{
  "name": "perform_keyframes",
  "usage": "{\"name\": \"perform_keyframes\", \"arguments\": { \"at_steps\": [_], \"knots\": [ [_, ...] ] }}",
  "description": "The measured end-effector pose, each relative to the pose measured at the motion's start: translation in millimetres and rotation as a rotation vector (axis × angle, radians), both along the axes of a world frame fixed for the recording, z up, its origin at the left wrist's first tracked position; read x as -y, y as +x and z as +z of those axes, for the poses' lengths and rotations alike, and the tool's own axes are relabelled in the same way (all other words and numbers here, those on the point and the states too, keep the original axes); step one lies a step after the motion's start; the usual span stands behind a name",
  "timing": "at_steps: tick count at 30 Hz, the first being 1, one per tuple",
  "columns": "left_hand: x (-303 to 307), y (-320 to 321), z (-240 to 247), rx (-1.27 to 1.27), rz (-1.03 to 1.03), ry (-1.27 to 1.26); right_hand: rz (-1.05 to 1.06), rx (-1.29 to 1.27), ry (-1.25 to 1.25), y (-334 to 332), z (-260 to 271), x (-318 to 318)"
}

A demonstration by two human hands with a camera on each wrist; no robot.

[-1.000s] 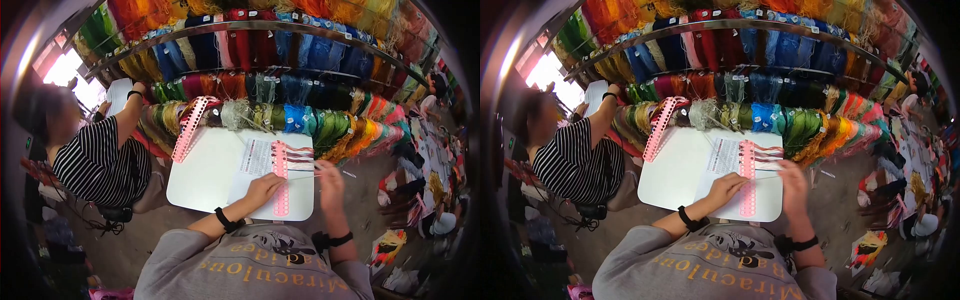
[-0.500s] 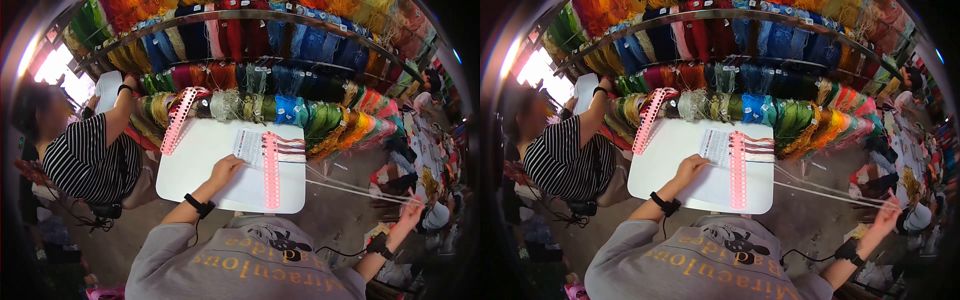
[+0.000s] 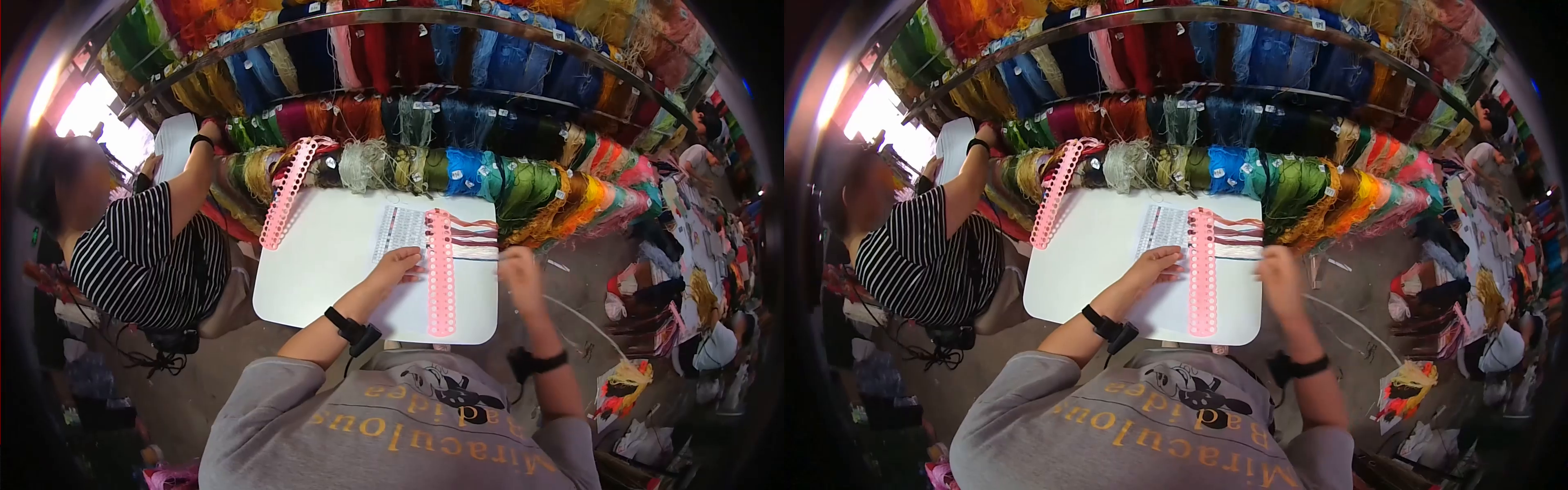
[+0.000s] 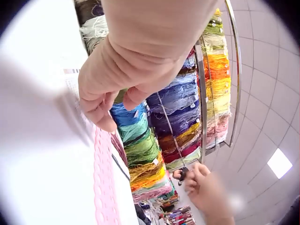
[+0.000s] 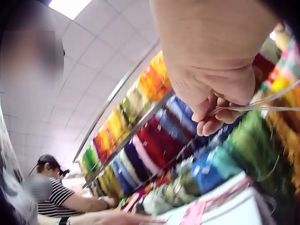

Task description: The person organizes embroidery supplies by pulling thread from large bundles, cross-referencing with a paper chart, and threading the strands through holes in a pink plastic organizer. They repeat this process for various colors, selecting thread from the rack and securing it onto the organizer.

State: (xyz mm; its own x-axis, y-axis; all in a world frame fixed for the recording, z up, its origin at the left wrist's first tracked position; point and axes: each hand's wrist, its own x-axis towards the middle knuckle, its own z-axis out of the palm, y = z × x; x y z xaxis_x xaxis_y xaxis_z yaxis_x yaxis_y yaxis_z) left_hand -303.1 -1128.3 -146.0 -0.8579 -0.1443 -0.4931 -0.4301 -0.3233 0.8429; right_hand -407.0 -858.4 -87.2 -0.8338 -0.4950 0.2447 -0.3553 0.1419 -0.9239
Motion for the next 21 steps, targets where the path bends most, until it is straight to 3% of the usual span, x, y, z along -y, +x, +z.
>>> {"name": "perform_keyframes", "arguments": {
  "at_steps": [2,3,4,6,11,14,16,21],
  "knots": [
    [-6,3,4,0.029,0.060,0.167,0.130,0.292,-0.018,4,-41,47],
    [-9,4,8,0.035,0.070,0.217,0.122,0.352,-0.148,6,-59,73],
    [-10,4,5,0.040,0.074,0.213,0.126,0.358,-0.151,-1,-74,84],
    [-15,4,6,0.049,0.068,0.371,0.160,0.383,0.082,-8,-84,103],
    [-22,-7,-5,0.065,0.110,0.450,0.083,0.311,0.220,-9,-99,108],
    [-26,-16,-10,0.074,0.058,0.417,0.044,0.304,0.235,-10,-97,106],
    [-29,-22,-22,0.054,0.056,0.191,0.021,0.276,0.194,-9,-97,104],
    [-35,-31,-28,-0.019,0.098,0.114,0.064,0.187,0.247,-8,-96,97]
  ]
}}
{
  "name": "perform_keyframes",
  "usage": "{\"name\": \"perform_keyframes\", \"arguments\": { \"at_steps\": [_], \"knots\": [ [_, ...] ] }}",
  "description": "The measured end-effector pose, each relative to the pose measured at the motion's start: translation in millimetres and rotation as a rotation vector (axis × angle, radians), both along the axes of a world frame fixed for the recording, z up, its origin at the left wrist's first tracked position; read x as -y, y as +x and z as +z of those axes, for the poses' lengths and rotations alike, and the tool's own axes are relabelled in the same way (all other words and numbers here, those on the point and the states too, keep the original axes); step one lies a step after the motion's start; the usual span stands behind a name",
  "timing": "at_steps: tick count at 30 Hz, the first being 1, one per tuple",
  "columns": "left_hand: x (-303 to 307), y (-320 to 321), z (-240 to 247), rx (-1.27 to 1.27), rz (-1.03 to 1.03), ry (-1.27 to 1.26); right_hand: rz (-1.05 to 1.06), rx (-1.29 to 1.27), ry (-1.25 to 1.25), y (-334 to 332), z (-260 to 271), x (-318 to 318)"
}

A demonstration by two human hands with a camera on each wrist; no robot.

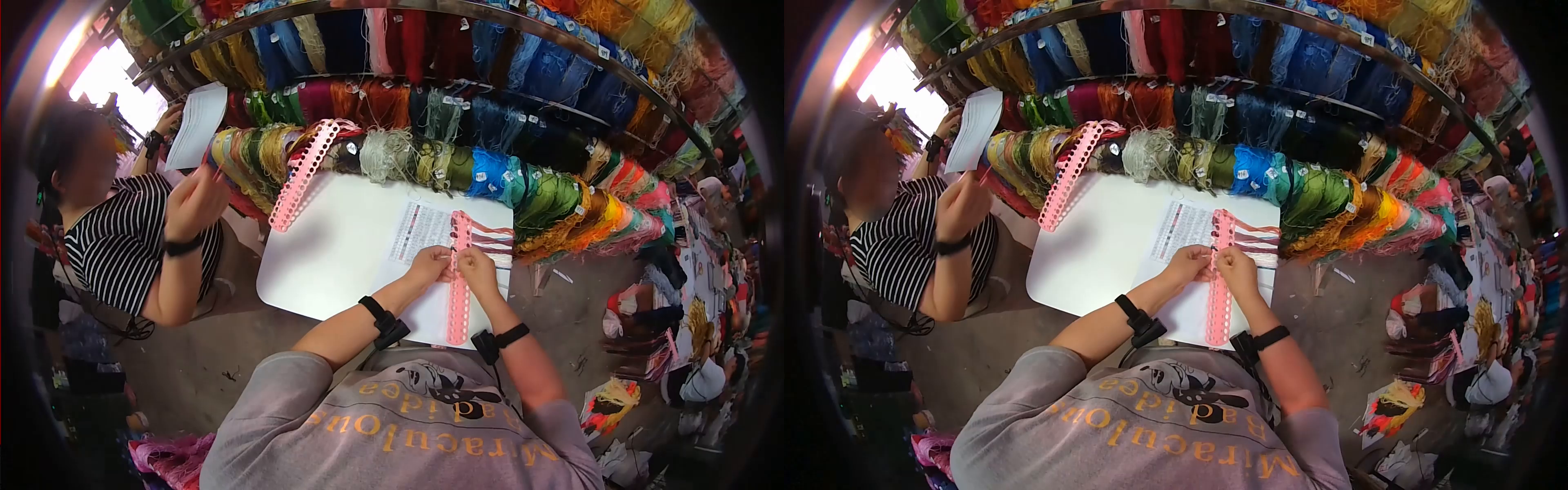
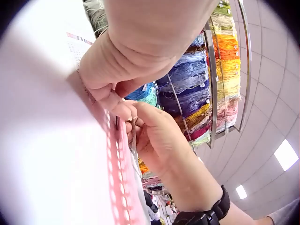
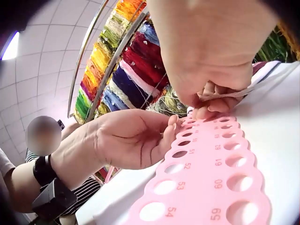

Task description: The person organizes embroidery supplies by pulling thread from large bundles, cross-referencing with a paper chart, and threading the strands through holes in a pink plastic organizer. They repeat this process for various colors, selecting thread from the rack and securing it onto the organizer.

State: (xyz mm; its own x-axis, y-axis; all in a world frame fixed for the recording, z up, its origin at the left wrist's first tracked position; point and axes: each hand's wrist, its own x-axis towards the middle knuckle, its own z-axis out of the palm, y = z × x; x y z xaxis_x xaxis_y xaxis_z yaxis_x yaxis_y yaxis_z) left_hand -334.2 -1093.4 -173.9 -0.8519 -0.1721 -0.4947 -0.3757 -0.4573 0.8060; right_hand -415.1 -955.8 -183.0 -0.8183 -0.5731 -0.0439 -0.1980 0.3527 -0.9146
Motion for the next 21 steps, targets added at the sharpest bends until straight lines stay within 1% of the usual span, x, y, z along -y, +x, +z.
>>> {"name": "perform_keyframes", "arguments": {
  "at_steps": [2,4,5,7,8,10,11,13,14,16,17,19,20,21],
  "knots": [
    [-3,-2,-2,-0.023,0.007,-0.015,0.027,-0.045,0.041,-1,-1,-2],
    [-5,-4,-7,-0.049,0.006,-0.039,0.012,0.065,-0.070,-3,-4,-2],
    [-4,-5,-6,-0.048,0.007,-0.040,0.012,0.066,-0.072,-3,-3,-2],
    [0,-4,-4,-0.016,-0.120,-0.250,-0.008,0.109,-0.091,-1,-1,-2],
    [2,-2,-3,-0.013,-0.119,-0.250,-0.006,0.112,-0.092,1,-1,-2],
    [8,3,-2,-0.007,-0.117,-0.454,0.027,-0.012,-0.028,4,-1,-5],
    [16,5,4,-0.007,-0.114,-0.456,0.031,-0.014,-0.031,5,-1,-5],
    [40,10,25,-0.033,-0.017,0.047,0.056,-0.059,0.037,5,-5,-5],
    [52,12,39,-0.028,-0.019,0.041,0.054,-0.054,0.031,5,-9,-5],
    [69,14,65,-0.168,0.103,0.626,0.067,-0.175,0.070,2,-15,-4],
    [69,15,65,-0.169,0.101,0.623,0.065,-0.176,0.068,3,-15,-3],
    [65,14,62,-0.277,0.048,0.628,0.046,-0.121,0.015,5,-13,-4],
    [59,10,44,-0.327,-0.070,0.540,0.050,-0.127,0.016,4,-11,-5],
    [44,9,40,-0.335,-0.066,0.540,0.039,0.081,-0.103,3,-9,-7]
  ]
}}
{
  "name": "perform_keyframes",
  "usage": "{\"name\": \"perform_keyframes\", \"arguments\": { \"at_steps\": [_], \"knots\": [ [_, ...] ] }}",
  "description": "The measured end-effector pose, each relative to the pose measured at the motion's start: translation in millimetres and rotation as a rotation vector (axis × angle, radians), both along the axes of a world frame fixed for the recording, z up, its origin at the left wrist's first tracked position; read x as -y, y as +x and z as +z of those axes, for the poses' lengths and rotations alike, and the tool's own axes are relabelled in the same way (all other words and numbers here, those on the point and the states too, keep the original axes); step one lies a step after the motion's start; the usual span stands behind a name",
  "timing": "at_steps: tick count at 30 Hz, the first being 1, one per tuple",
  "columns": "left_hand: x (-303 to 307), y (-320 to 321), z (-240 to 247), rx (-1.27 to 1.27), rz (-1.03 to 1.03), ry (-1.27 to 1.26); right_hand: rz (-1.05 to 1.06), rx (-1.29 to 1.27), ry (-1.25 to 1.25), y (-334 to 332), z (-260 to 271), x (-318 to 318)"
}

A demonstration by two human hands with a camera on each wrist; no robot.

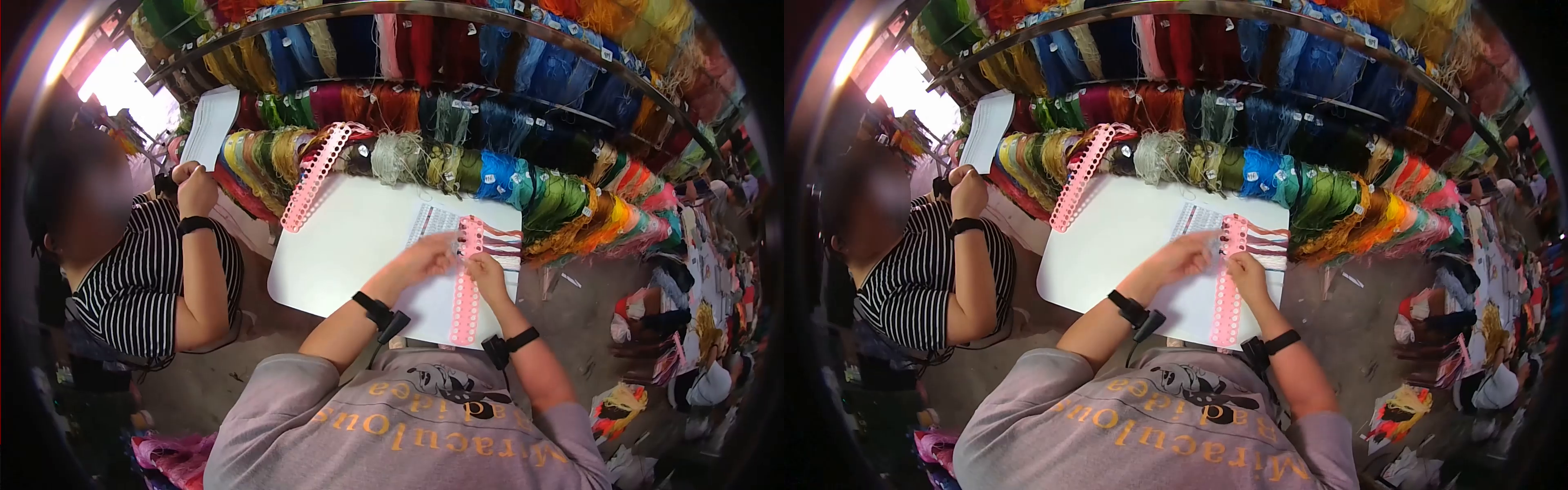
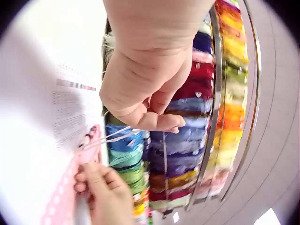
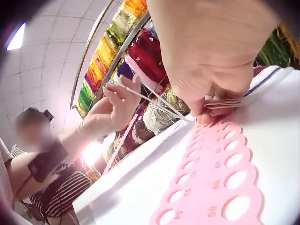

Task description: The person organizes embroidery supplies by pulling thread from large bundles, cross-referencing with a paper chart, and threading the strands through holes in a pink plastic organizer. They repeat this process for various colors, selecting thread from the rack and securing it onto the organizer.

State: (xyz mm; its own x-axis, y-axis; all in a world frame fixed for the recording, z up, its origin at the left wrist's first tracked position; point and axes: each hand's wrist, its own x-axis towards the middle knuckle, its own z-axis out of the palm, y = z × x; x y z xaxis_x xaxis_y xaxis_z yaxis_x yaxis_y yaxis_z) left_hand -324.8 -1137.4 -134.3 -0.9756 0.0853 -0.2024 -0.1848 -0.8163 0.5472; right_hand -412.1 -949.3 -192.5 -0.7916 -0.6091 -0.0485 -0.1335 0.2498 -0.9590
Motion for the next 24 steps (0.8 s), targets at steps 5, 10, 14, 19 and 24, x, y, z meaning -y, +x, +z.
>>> {"name": "perform_keyframes", "arguments": {
  "at_steps": [5,10,14,19,24],
  "knots": [
    [-41,-4,-38,0.162,-0.218,-0.959,0.044,0.258,-0.151,2,1,-7],
    [20,12,13,0.266,0.164,-0.616,0.050,-0.355,0.353,26,34,4],
    [84,44,49,0.067,0.391,0.048,0.020,-0.419,0.425,26,24,10],
    [108,73,47,0.180,0.794,-0.283,0.051,-0.386,0.487,23,38,8],
    [139,78,-3,0.428,0.819,-1.118,0.063,-0.368,0.507,23,40,6]
  ]
}}
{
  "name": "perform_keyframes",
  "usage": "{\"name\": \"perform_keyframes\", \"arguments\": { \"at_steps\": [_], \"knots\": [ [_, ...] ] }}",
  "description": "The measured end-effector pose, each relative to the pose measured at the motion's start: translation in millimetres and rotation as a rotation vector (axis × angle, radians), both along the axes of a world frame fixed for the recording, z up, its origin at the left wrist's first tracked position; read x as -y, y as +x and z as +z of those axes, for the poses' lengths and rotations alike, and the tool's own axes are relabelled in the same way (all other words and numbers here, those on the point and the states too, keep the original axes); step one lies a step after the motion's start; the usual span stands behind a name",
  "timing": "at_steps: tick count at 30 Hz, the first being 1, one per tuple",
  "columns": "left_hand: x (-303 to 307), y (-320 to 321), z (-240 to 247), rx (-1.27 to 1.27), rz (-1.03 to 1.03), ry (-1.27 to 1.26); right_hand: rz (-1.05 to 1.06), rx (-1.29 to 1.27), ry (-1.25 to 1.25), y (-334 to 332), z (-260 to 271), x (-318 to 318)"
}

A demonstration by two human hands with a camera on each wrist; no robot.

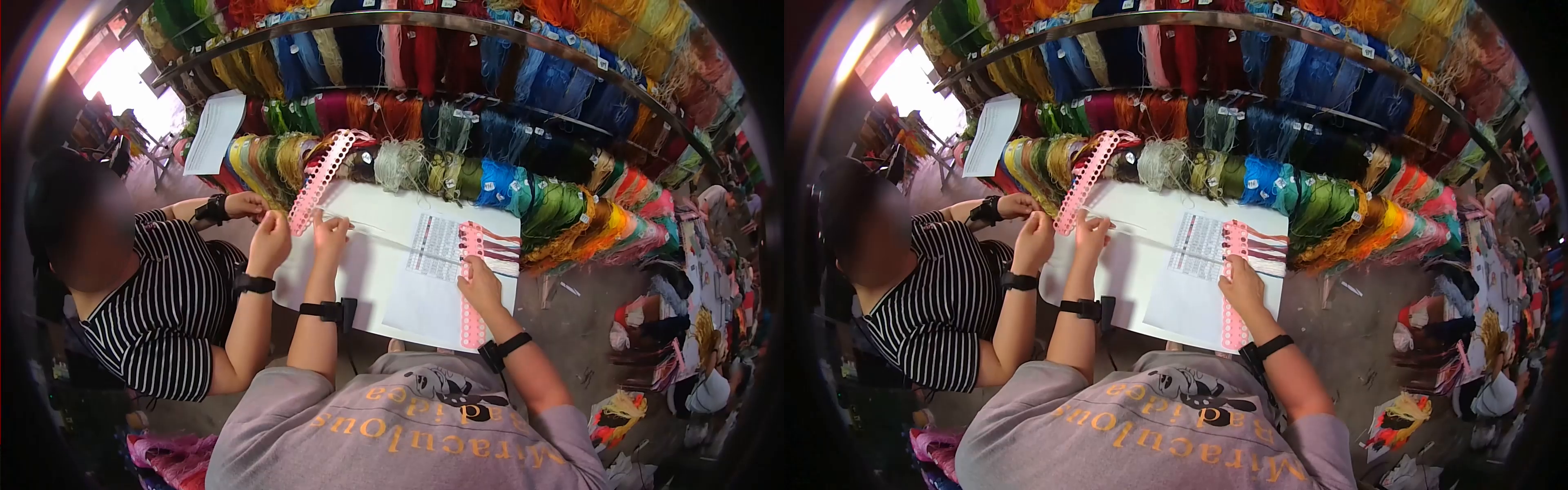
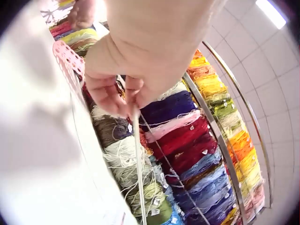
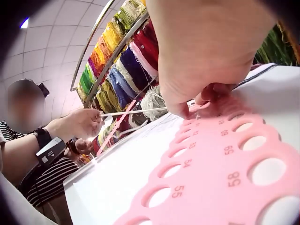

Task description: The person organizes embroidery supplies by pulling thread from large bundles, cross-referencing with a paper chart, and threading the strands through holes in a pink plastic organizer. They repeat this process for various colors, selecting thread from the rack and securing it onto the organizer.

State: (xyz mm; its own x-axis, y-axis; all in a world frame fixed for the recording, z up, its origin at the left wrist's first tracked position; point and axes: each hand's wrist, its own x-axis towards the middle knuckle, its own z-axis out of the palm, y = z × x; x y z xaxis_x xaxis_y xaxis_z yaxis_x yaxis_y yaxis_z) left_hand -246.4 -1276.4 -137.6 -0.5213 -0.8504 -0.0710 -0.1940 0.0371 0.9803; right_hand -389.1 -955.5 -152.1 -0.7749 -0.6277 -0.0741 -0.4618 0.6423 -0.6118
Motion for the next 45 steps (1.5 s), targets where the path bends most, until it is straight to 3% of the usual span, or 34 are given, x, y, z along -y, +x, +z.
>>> {"name": "perform_keyframes", "arguments": {
  "at_steps": [2,3,6,8,9,11,16,18,21,26,28,33,36,38,40,42,45],
  "knots": [
    [12,-5,-11,0.559,-0.074,-0.318,0.020,-0.048,-0.051,-1,-4,-2],
    [1,-10,11,0.607,-0.077,-0.440,0.018,-0.050,-0.052,-2,-7,-3],
    [-19,-49,44,0.461,-0.146,-0.443,0.045,-0.084,-0.109,-4,-9,-5],
    [-10,-88,37,0.110,-0.348,-0.248,0.044,-0.054,-0.094,-3,-4,-5],
    [-5,-107,33,0.106,-0.347,-0.249,0.044,-0.059,-0.096,-3,-5,-5],
    [5,-142,28,-0.148,-0.452,-0.047,0.051,-0.058,-0.113,-2,-3,-5],
    [60,-172,12,-0.126,-0.395,0.098,0.057,-0.076,-0.127,-2,-8,-9],
    [74,-175,20,0.071,-0.093,-0.788,0.046,-0.082,-0.141,-2,-8,-11],
    [67,-167,37,0.154,-0.011,-0.705,0.055,-0.091,-0.156,-1,-9,-12],
    [29,-170,41,0.047,-0.132,-0.725,0.065,-0.118,-0.167,-2,-11,-12],
    [18,-170,43,0.250,-0.253,-0.719,0.064,-0.119,-0.187,-3,-14,-12],
    [21,-178,27,0.305,-0.168,-0.797,0.068,-0.121,-0.187,-3,-13,-13],
    [31,-177,26,0.242,-0.146,-0.737,0.061,-0.126,-0.174,-2,-12,-12],
    [40,-173,23,0.210,-0.152,-0.497,0.057,-0.114,-0.183,-2,-11,-12],
    [51,-171,17,0.155,-0.124,-0.445,0.058,-0.100,-0.189,-2,-8,-12],
    [53,-166,25,-0.039,-0.171,-0.026,0.052,-0.079,-0.165,-2,-7,-12],
    [58,-160,35,-0.210,-0.211,0.124,0.050,-0.078,-0.158,-1,-6,-11]
  ]
}}
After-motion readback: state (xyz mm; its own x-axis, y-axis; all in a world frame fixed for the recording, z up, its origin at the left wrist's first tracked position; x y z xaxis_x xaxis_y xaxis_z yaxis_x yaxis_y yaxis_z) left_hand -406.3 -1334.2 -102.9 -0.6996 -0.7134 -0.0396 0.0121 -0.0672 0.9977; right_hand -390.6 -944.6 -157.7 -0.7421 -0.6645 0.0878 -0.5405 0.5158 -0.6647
